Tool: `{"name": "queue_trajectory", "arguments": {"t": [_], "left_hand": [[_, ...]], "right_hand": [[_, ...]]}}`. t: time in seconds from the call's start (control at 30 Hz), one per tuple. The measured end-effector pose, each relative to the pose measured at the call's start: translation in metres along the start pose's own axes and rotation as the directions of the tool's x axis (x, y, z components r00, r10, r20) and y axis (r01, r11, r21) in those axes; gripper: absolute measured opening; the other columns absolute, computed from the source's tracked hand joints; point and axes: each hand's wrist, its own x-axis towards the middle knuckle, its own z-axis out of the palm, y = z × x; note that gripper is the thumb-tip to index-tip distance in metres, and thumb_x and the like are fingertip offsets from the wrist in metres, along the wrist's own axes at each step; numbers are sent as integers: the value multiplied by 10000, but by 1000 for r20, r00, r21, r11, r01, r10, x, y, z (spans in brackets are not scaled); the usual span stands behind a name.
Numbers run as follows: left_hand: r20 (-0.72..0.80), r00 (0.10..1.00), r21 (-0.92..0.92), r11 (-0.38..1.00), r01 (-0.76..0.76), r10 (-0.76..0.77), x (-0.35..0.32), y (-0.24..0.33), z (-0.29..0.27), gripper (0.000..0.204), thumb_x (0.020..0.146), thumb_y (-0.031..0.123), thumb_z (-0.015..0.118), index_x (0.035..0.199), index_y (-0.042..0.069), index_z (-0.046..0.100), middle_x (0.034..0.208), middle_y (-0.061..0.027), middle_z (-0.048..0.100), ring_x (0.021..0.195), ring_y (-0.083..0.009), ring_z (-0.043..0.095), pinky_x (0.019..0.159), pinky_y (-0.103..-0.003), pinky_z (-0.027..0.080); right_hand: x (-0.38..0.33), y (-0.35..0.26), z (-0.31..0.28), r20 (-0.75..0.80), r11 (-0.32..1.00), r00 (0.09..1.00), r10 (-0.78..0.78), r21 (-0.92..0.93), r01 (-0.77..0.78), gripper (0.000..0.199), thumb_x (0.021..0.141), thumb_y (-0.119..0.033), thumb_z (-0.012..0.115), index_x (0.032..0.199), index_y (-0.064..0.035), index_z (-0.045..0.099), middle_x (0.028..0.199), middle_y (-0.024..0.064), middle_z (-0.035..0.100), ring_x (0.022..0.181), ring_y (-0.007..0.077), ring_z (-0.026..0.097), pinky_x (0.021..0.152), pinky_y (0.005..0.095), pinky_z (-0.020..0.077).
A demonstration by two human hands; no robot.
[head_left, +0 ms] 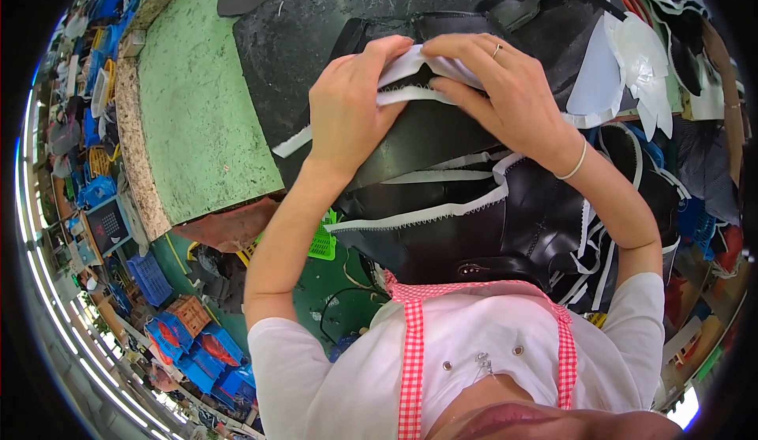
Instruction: Aligning and sticking internal lining and reinforcement parts to the shoe upper.
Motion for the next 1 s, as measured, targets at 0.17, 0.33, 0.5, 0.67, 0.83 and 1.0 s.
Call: {"name": "queue_trajectory", "arguments": {"t": [0.17,0.33,0.5,0.67,0.83,1.0], "left_hand": [[6,1000,141,990,11,-11,15,-2,0,229,734,152,743,956,111,699,854,-31,714,780,-225,687,677,-333,516],[145,919,193,901,-389,366,3,-17,-14,227,724,176,703,950,185,720,927,33,715,936,-168,672,796,-319,511],[301,911,181,922,-343,281,-2,-8,-18,370,720,64,663,1085,117,688,1281,-34,622,1126,-234,603,893,-360,497],[279,924,239,913,-329,260,-9,-1,-11,360,711,41,654,1068,93,665,1294,-20,612,1154,-239,587,932,-371,465],[280,933,270,914,-302,226,-9,2,-7,342,709,29,646,1044,96,646,1292,-8,613,1158,-234,586,942,-369,456],[231,940,287,905,-312,251,-11,1,-3,158,773,111,618,929,123,599,1245,-35,628,1140,-242,592,921,-367,454]], "right_hand": [[6,-3,2,-62,991,990,124,-52,-127,197,729,-109,703,910,-79,633,896,27,626,843,237,626,717,345,514],[-6,4,-15,227,988,964,-141,-31,152,216,730,-63,622,931,-97,691,910,1,635,877,192,627,743,311,520],[-4,2,-34,319,995,942,-99,28,95,242,763,-48,642,1000,-56,694,959,43,654,910,207,635,778,300,527],[48,27,-42,349,756,788,507,258,-601,165,894,-92,636,1022,8,665,849,58,675,697,104,652,583,227,528],[96,36,-30,723,454,359,590,71,-888,314,948,-228,605,1018,68,686,720,126,678,553,186,656,514,280,555],[90,55,-14,800,426,388,458,185,-885,352,938,-245,625,1030,90,680,772,166,703,595,177,681,513,275,567]]}}
